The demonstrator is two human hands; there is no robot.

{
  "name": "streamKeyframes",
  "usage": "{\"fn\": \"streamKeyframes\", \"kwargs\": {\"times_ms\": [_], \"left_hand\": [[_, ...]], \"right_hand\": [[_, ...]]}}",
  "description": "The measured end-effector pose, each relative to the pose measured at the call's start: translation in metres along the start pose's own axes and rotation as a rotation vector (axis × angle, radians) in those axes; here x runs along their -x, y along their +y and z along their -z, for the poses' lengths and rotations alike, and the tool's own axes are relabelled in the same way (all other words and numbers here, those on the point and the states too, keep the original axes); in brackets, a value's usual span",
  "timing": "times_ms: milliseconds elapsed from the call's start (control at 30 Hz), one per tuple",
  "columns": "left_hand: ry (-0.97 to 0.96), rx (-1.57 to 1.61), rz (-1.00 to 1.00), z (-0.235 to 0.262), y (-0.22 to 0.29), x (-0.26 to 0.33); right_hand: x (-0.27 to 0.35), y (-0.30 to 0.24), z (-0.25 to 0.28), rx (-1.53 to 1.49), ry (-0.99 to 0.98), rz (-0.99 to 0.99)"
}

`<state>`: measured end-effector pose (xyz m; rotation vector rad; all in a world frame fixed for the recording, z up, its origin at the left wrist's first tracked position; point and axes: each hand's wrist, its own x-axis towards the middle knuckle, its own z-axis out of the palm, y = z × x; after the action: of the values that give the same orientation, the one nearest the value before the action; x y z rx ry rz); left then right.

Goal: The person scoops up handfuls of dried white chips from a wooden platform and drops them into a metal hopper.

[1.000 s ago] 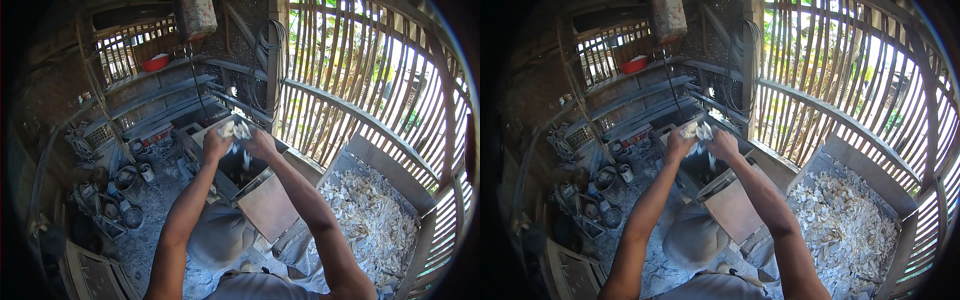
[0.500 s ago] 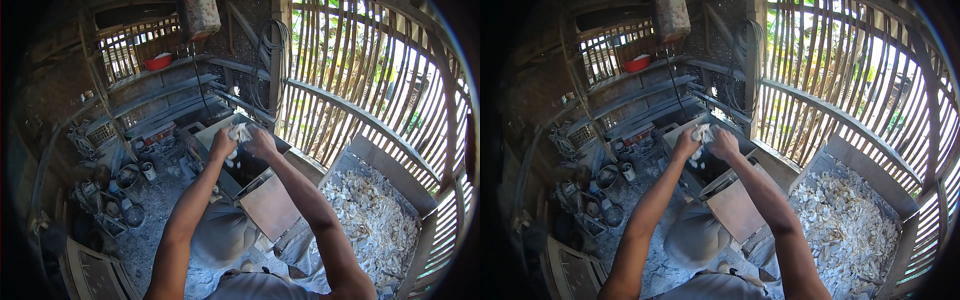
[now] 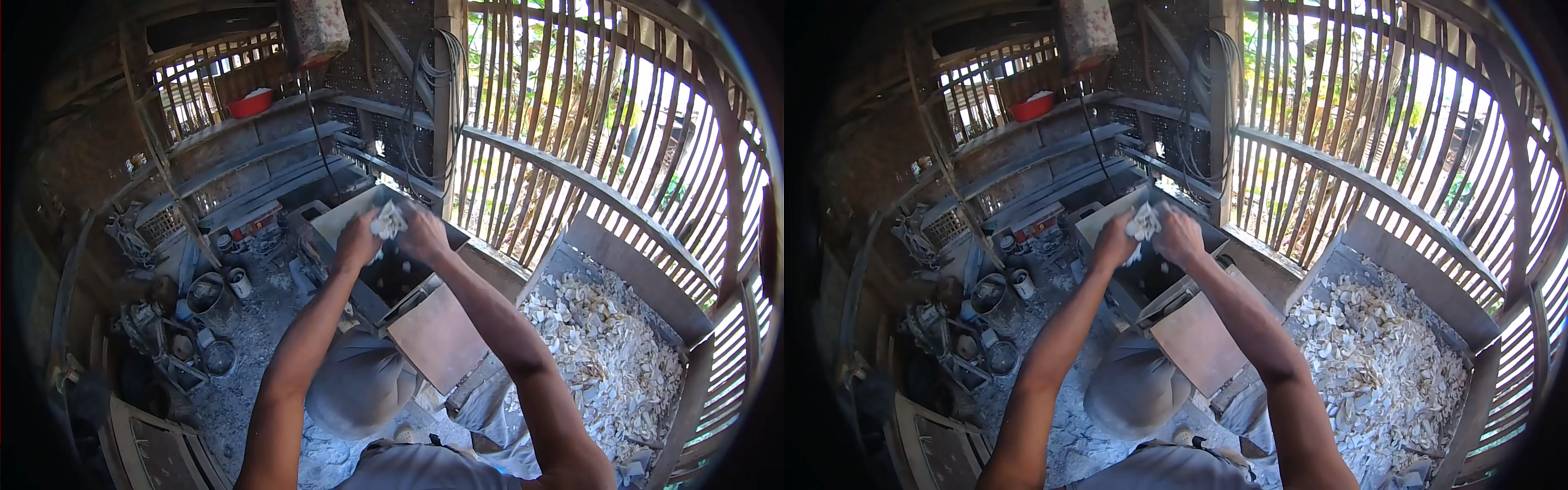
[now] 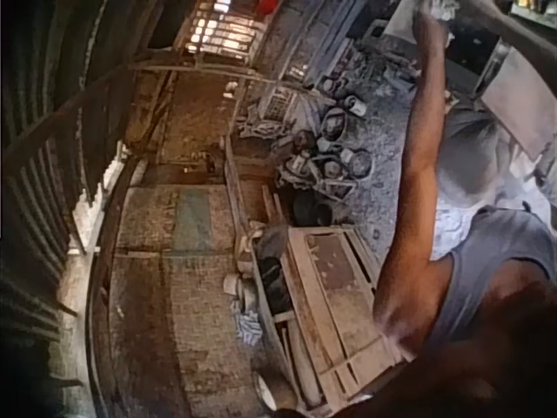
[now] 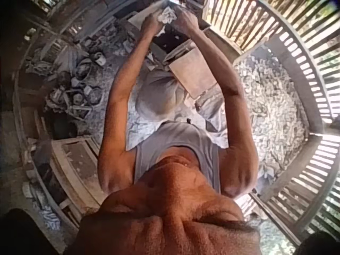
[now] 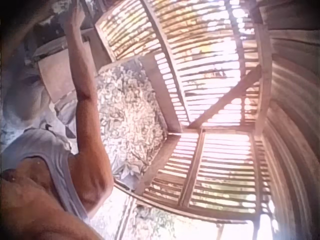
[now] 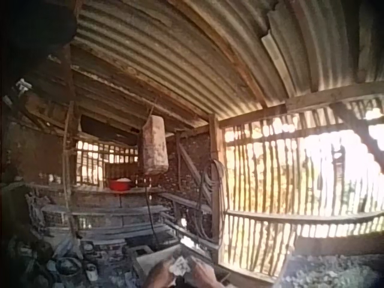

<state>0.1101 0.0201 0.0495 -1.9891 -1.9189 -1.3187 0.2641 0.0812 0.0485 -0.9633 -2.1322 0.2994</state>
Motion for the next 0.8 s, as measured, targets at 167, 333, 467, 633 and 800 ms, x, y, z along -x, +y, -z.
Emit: {"fn": "streamKeyframes", "kwargs": {"times_ms": [167, 333, 467, 633, 800], "left_hand": [[-0.206, -0.093, 0.192, 0.003, 0.003, 0.008], [0.084, 0.167, -0.124, -0.002, -0.007, -0.004], [-0.242, -0.086, 0.118, -0.006, -0.008, 0.004], [-0.22, -0.138, 0.174, 0.0, 0.002, 0.002], [-0.124, -0.146, 0.096, 0.011, 0.006, -0.008]], "right_hand": [[0.004, -0.014, 0.01, 0.117, -0.178, -0.087], [0.001, -0.017, 0.013, 0.064, -0.086, -0.087], [0.007, 0.001, -0.001, 0.05, -0.004, 0.066], [0.001, -0.014, 0.01, 0.15, -0.197, -0.059], [-0.004, -0.016, 0.018, 0.094, -0.069, -0.061]]}}
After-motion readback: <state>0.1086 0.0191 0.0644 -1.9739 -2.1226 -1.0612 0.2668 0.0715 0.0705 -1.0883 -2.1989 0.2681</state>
